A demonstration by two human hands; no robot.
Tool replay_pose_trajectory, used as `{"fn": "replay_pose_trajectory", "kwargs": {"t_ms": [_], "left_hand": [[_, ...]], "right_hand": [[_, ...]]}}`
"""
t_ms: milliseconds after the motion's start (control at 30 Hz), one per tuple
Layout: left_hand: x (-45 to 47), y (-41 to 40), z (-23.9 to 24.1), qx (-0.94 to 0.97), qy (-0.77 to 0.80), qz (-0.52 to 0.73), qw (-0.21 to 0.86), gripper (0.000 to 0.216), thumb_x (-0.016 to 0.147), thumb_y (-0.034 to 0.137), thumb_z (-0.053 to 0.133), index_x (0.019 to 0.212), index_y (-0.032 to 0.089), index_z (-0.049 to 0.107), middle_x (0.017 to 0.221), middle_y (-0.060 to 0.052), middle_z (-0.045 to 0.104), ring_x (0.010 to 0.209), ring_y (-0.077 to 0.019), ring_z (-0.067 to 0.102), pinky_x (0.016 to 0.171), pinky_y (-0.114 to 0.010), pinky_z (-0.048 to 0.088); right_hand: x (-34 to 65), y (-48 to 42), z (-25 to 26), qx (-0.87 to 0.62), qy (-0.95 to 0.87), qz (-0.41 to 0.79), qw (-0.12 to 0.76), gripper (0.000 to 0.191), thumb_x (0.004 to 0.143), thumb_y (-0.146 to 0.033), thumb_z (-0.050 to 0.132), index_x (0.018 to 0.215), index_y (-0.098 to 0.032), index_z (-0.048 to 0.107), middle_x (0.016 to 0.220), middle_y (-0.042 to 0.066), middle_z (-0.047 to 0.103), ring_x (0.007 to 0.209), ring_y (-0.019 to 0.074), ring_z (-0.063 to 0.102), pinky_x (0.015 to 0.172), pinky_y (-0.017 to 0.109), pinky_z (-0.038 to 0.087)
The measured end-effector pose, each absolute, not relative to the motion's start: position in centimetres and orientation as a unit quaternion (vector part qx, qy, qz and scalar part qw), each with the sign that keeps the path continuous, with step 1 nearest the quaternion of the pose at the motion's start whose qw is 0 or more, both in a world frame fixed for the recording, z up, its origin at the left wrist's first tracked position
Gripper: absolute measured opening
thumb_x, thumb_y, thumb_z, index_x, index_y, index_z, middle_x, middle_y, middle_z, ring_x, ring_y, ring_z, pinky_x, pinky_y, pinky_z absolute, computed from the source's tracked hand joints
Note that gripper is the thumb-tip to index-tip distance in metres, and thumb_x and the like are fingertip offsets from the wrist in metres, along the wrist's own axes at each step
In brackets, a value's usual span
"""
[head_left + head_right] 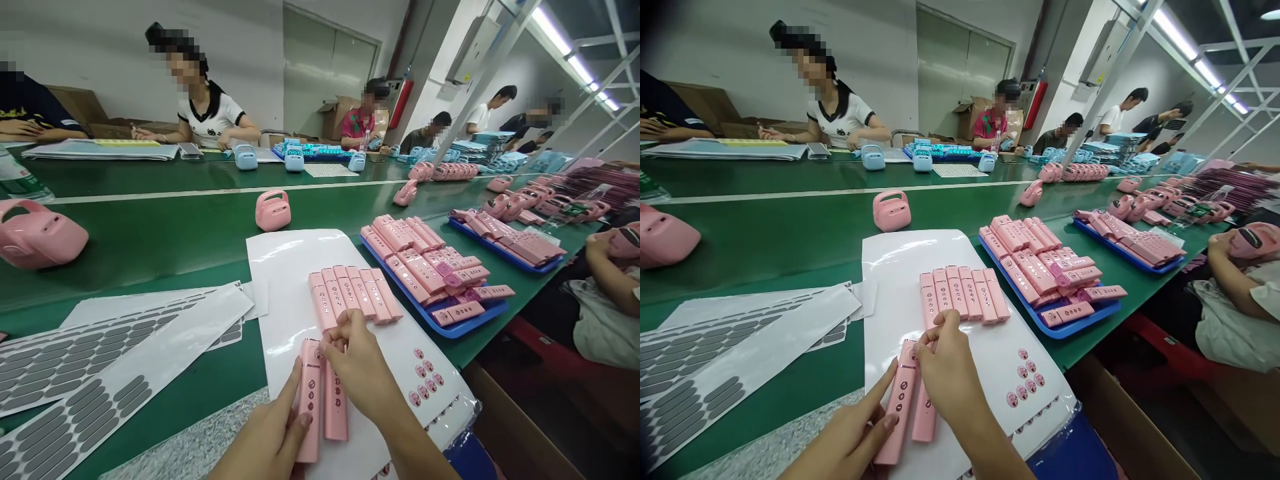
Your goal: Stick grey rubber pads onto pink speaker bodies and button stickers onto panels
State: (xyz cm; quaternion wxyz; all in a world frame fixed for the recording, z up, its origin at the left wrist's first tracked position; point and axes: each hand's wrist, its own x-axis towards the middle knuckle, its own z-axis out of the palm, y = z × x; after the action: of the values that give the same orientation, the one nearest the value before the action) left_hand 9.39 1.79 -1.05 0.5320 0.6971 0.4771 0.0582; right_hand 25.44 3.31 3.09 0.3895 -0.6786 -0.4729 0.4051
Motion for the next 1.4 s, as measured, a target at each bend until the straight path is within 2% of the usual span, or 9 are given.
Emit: {"fn": "replay_pose_trajectory", "kwargs": {"t_ms": [233,400,600,733,900,1033,1400], "left_hand": [[9.3,1.6,-1.7,0.684,0.472,0.075,0.551,0.064,0.088,0.044,0.023,0.144,0.018,0.006,0.084,-0.009,0.059,0.072,-0.0225,0.058,0.072,-0.035,0.043],[9.4,1.6,-1.8,0.681,0.470,0.069,0.558,0.065,0.088,0.046,0.022,0.144,0.019,0.004,0.081,-0.008,0.060,0.068,-0.0221,0.058,0.068,-0.034,0.044],[9.3,1.6,-1.9,0.691,0.472,0.065,0.543,0.065,0.088,0.046,0.022,0.144,0.020,0.004,0.086,-0.010,0.060,0.079,-0.0258,0.058,0.069,-0.036,0.043],[9.3,1.5,-1.6,0.675,0.474,0.055,0.562,0.064,0.088,0.046,0.021,0.144,0.022,0.000,0.093,-0.012,0.061,0.069,-0.0228,0.058,0.068,-0.037,0.043],[9.3,1.4,-1.5,0.670,0.478,0.065,0.564,0.063,0.089,0.046,0.023,0.144,0.022,0.004,0.090,-0.011,0.061,0.072,-0.0232,0.059,0.069,-0.036,0.044],[9.4,1.3,-1.7,0.654,0.484,0.074,0.576,0.064,0.088,0.047,0.024,0.144,0.022,0.004,0.087,-0.010,0.062,0.062,-0.0204,0.058,0.064,-0.034,0.044],[9.3,1.5,-1.5,0.678,0.478,0.064,0.554,0.064,0.089,0.045,0.024,0.144,0.022,0.004,0.095,-0.011,0.061,0.080,-0.0245,0.058,0.071,-0.035,0.044]], "right_hand": [[24.4,3.9,2.4,-0.695,-0.470,0.391,0.378,0.022,0.079,-0.014,0.049,0.094,-0.024,0.035,0.076,-0.003,0.059,0.066,0.0162,0.057,0.059,0.029,0.046],[24.2,3.9,2.4,-0.700,-0.470,0.380,0.381,0.021,0.081,-0.015,0.048,0.095,-0.023,0.035,0.077,-0.002,0.059,0.068,0.0168,0.058,0.061,0.030,0.047],[24.3,3.7,2.0,-0.717,-0.458,0.371,0.371,0.022,0.080,-0.016,0.049,0.094,-0.024,0.034,0.079,-0.002,0.060,0.069,0.0174,0.059,0.061,0.031,0.047],[24.1,3.6,1.8,-0.722,-0.454,0.366,0.373,0.021,0.081,-0.019,0.050,0.093,-0.024,0.034,0.080,-0.002,0.060,0.070,0.0177,0.059,0.061,0.032,0.047],[23.9,3.5,1.8,-0.721,-0.466,0.356,0.370,0.019,0.081,-0.018,0.048,0.089,-0.024,0.033,0.077,-0.003,0.059,0.070,0.0170,0.058,0.061,0.031,0.046],[23.9,3.5,1.7,-0.726,-0.480,0.338,0.359,0.018,0.080,-0.017,0.049,0.088,-0.024,0.033,0.078,-0.001,0.059,0.072,0.0191,0.057,0.061,0.033,0.046],[24.0,3.7,1.6,-0.731,-0.501,0.306,0.347,0.019,0.080,-0.015,0.050,0.086,-0.024,0.034,0.077,-0.001,0.057,0.073,0.0203,0.056,0.061,0.033,0.045]]}}
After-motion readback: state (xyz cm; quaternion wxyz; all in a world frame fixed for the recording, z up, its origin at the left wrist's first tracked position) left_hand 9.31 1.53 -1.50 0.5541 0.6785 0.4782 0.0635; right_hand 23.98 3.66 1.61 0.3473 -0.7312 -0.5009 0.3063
